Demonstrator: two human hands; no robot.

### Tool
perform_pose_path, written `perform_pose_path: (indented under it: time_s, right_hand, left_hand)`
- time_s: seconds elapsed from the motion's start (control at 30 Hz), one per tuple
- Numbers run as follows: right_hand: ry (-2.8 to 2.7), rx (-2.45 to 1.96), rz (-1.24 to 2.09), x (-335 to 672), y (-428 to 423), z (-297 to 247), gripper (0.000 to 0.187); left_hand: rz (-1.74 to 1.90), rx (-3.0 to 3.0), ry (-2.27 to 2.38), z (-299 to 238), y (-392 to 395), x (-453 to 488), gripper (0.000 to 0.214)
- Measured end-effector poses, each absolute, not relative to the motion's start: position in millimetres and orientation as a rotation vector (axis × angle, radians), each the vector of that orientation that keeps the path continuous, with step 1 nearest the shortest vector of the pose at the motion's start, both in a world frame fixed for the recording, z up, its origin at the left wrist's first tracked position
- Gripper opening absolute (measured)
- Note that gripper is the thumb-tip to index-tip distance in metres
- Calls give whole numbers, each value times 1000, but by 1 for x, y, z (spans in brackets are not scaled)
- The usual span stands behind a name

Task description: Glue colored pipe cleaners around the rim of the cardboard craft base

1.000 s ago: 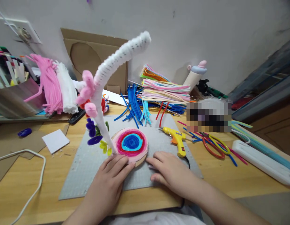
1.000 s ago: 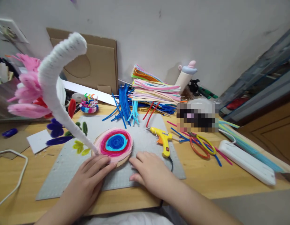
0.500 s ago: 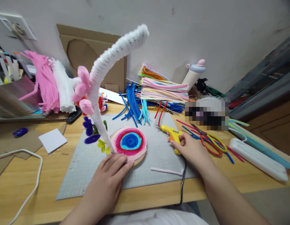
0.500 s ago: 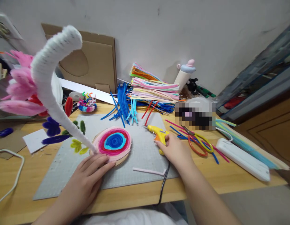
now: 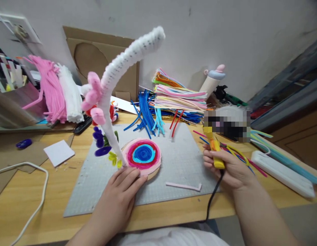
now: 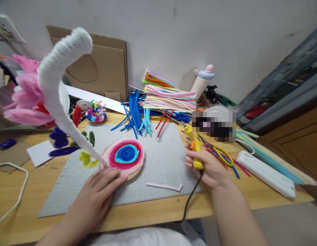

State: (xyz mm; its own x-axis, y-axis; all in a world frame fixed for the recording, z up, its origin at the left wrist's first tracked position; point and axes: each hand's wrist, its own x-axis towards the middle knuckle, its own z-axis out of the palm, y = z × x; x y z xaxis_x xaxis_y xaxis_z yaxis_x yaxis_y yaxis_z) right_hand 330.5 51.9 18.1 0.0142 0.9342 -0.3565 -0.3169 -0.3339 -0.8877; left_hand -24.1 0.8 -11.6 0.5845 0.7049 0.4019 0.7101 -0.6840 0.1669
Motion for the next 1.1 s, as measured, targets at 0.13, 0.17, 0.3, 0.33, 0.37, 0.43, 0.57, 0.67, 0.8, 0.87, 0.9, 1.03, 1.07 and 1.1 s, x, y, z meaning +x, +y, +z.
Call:
perform_pose_path:
  time_s: [0.13,0.17,0.3,0.33,0.37,0.43,0.57,0.67,0.8,0.87,0.9,1.03,1.07,1.1]
  right_hand:
    - [-513,-996,1653,329,46,40,26]
    - [-535,-969,1624,327,42,44,29]
    - [-834,-1173,1535,305,14,48,33]
    - [-946,-1312,1509,297,6,47,33]
    - [-1070,-1464,1481,288,-1,46,34]
    - [-1299,-1667,1419,270,-13,43,35]
    - [-1583,-1663,1469,247,-20,36,44]
    - [-1695,-1650,1415,240,-18,29,49]
    - [-1702,-1624,1416,236,-16,20,48]
    - [-1687,-1624,1414,235,-17,18,46]
    - [-1685,-1630,1404,235,-17,17,45]
    - [-1670,-1668,1396,235,-18,15,44]
    - [-1661,-1677,1408,235,-18,14,44]
    - [-1652,-1682,1421,236,-18,14,45]
  left_hand:
    - [-695,-2794,-1243,-12,1,-23,50]
    - [-691,-2796,-1242,-12,1,-23,50]
    - [-688,-2785,-1236,-12,0,-24,48]
    - [-691,-2780,-1234,-12,0,-24,48]
    - [-693,-2776,-1232,-12,-1,-24,48]
    - [-681,-2778,-1236,-12,-1,-25,49]
    - [-668,-2786,-1244,-13,-1,-24,48]
    - [-699,-2770,-1228,-14,0,-24,46]
    - [-703,-2766,-1224,-14,-1,-24,45]
    - [-711,-2769,-1230,-13,-1,-23,44]
    - [-718,-2770,-1230,-12,0,-23,44]
    - [-737,-2772,-1232,-10,0,-22,42]
    - [-736,-2771,-1235,-10,0,-22,42]
    - [-733,-2771,-1236,-10,0,-22,42]
